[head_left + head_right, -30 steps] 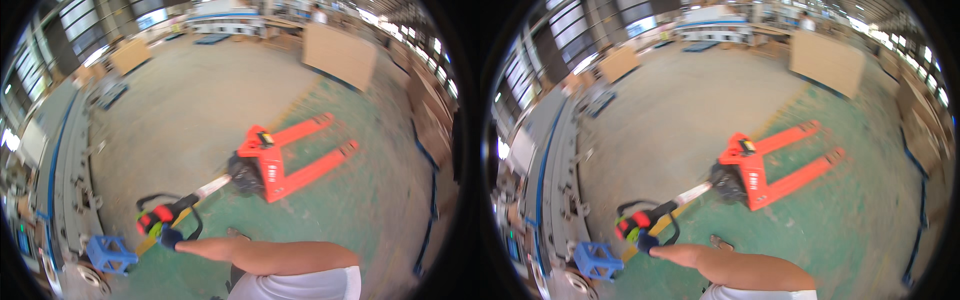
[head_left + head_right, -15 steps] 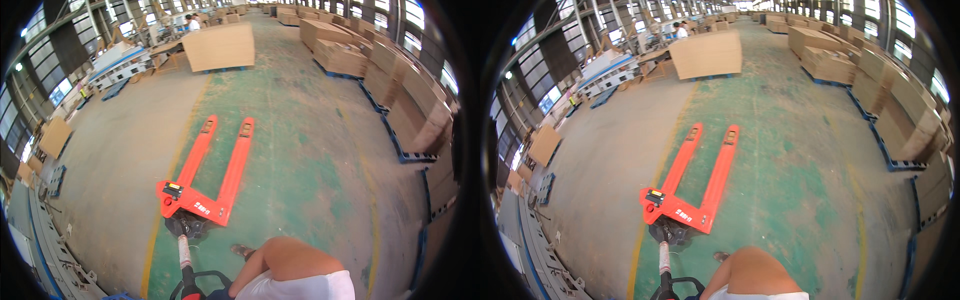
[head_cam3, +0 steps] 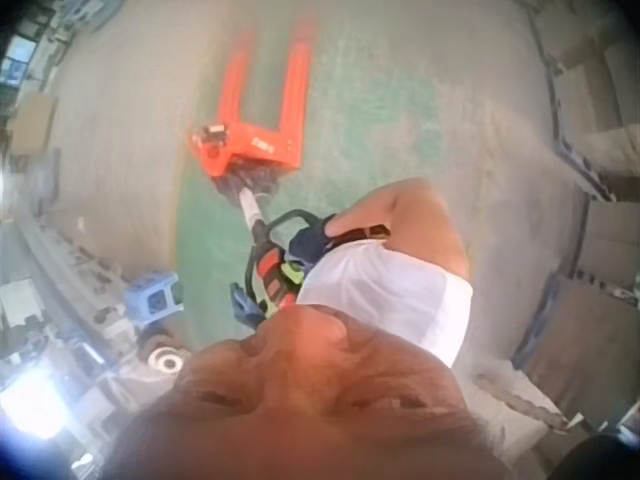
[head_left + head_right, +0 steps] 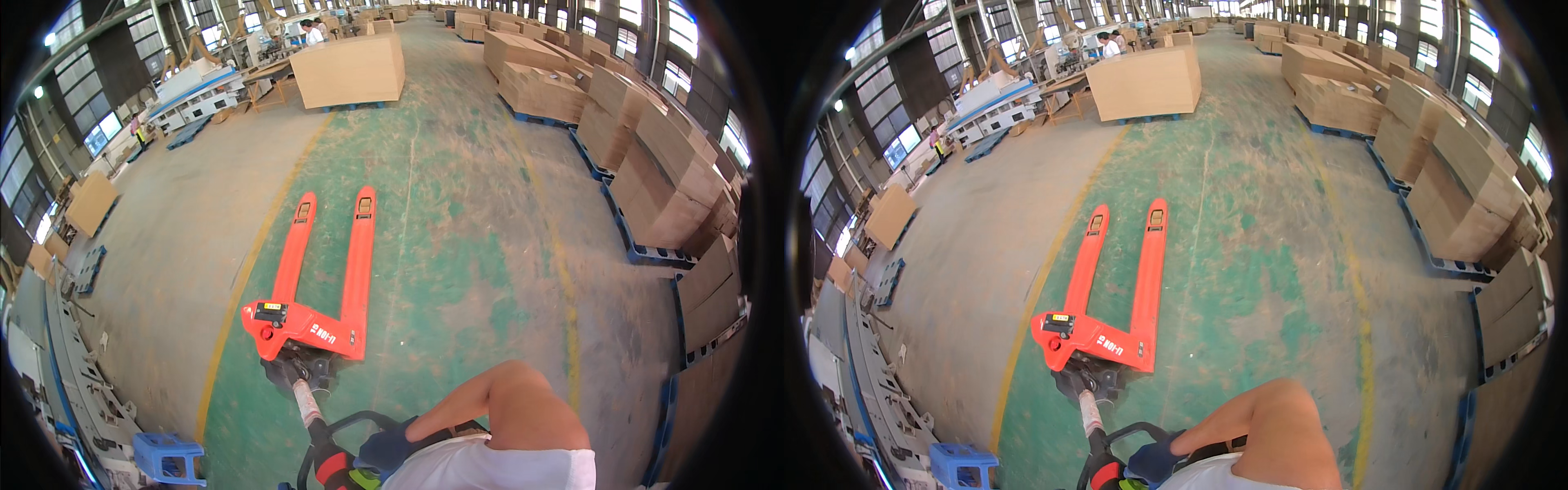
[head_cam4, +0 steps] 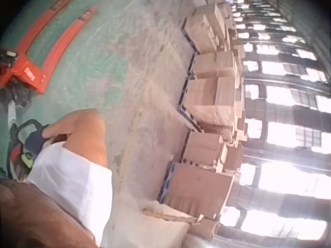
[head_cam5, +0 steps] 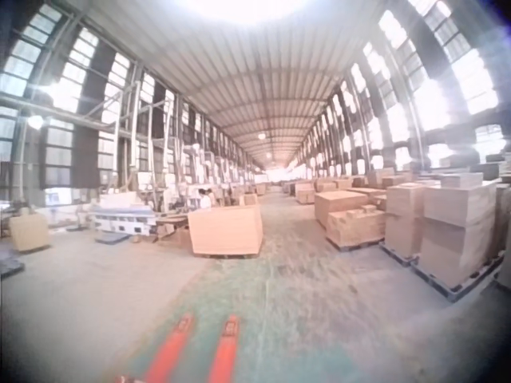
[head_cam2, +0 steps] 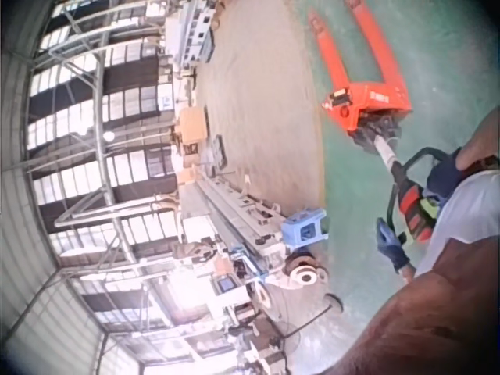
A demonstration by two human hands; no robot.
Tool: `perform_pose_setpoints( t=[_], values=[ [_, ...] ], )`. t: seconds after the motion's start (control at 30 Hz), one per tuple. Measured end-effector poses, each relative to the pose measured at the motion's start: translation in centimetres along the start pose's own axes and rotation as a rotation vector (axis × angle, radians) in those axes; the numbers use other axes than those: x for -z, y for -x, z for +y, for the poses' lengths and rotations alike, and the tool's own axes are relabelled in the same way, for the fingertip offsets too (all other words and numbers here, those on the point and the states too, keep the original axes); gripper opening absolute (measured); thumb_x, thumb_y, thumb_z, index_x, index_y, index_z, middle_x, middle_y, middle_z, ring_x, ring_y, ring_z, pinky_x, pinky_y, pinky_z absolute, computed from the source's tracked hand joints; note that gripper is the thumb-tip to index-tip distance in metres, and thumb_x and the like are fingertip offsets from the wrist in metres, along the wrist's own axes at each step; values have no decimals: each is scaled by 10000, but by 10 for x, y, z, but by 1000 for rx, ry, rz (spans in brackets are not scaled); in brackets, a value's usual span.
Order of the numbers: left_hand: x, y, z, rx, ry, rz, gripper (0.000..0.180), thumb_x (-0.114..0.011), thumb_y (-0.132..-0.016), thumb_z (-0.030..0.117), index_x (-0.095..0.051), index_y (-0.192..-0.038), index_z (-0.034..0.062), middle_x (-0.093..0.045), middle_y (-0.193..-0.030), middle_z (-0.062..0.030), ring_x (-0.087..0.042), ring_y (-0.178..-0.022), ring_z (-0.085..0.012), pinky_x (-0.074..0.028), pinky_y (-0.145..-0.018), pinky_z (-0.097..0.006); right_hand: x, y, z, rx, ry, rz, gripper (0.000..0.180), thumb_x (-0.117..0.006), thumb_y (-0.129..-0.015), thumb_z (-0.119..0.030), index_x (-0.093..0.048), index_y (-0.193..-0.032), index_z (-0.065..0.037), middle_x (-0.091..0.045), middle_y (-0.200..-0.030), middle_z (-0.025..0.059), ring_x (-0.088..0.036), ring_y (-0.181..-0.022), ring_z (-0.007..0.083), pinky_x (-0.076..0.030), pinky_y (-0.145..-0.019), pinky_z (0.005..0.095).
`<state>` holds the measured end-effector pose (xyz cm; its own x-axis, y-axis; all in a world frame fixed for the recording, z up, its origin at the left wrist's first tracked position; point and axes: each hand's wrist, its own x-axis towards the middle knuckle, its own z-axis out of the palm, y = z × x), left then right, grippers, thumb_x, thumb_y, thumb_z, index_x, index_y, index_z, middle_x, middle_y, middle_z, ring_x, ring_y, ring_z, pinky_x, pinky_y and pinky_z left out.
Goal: The person moves a stack of large plywood boards across a factory floor using a red electric pallet jack, steering the jack with a handle and pushing against the stack of boards to align them.
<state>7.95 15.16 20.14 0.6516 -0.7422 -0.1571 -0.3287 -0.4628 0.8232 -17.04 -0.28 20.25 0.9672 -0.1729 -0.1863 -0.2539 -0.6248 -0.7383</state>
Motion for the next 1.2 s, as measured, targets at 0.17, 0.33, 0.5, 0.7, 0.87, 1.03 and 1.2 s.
perform_pose_setpoints(
  t=[0.17, 0.33, 0.5, 0.7, 0.87, 1.03, 1.2],
  values=[
    [-4, 92, 62, 115, 232, 219, 350, -465, -963, 248, -582, -1220, 42, -632, -1155, -93, -633, -957, -211, -531, -692, -274, -61, 36, 57, 158, -20, -48, 149, -613, -656, -141, -571, -732, -20, -574, -692, 181, -603, -647, 310, -470, -560, 385],
    [-22, 131, 48, -139, 311, 531, 271, -483, -921, 171, -665, -1038, 7, -683, -928, -138, -652, -818, -226, -516, -729, -330, 102, 98, -103, -112, -64, -330, 627, -745, -675, -433, -563, -1112, -23, -639, -921, 162, -624, -872, 316, -486, -728, 398],
    [-11, 178, 100, -253, 208, 518, 306, -509, -842, 155, -655, -1000, -64, -688, -889, -178, -666, -816, -294, -514, -755, -376, 130, 123, -149, -268, -137, -513, 606, -736, -693, -486, -581, -1061, -30, -651, -852, 139, -630, -814, 298, -472, -727, 376],
    [37, 151, 91, -409, 152, 489, 317, -475, -838, 141, -650, -991, -76, -680, -943, -202, -659, -845, -330, -499, -787, -380, 87, 94, -148, -217, -143, -358, 557, -734, -693, -529, -571, -913, -44, -595, -719, 80, -578, -645, 224, -448, -618, 330],
    [93, 88, 39, -506, 216, 575, 299, -466, -795, 80, -657, -976, -63, -680, -952, -191, -655, -856, -324, -492, -811, -379, 60, 18, -187, -349, -158, -326, 552, -737, -712, -485, -598, -995, -32, -631, -822, 108, -570, -717, 222, -440, -672, 326],
    [139, 26, -35, -527, 137, 608, 285, -499, -761, 27, -658, -992, -25, -680, -941, -171, -654, -848, -317, -494, -797, -366, -23, -58, -199, -284, -405, -62, 450, -744, -769, -388, -572, -961, -20, -578, -701, 26, -550, -622, 79, -442, -583, 251],
    [154, -44, -84, -435, 222, 635, 209, -580, -805, 67, -664, -986, 5, -683, -929, -152, -661, -842, -301, -503, -761, -355, -67, -109, -204, -598, -946, -49, 176, -519, -914, -168, -564, -977, -10, -607, -728, 41, -579, -586, 103, -477, -524, 248]
  ],
)
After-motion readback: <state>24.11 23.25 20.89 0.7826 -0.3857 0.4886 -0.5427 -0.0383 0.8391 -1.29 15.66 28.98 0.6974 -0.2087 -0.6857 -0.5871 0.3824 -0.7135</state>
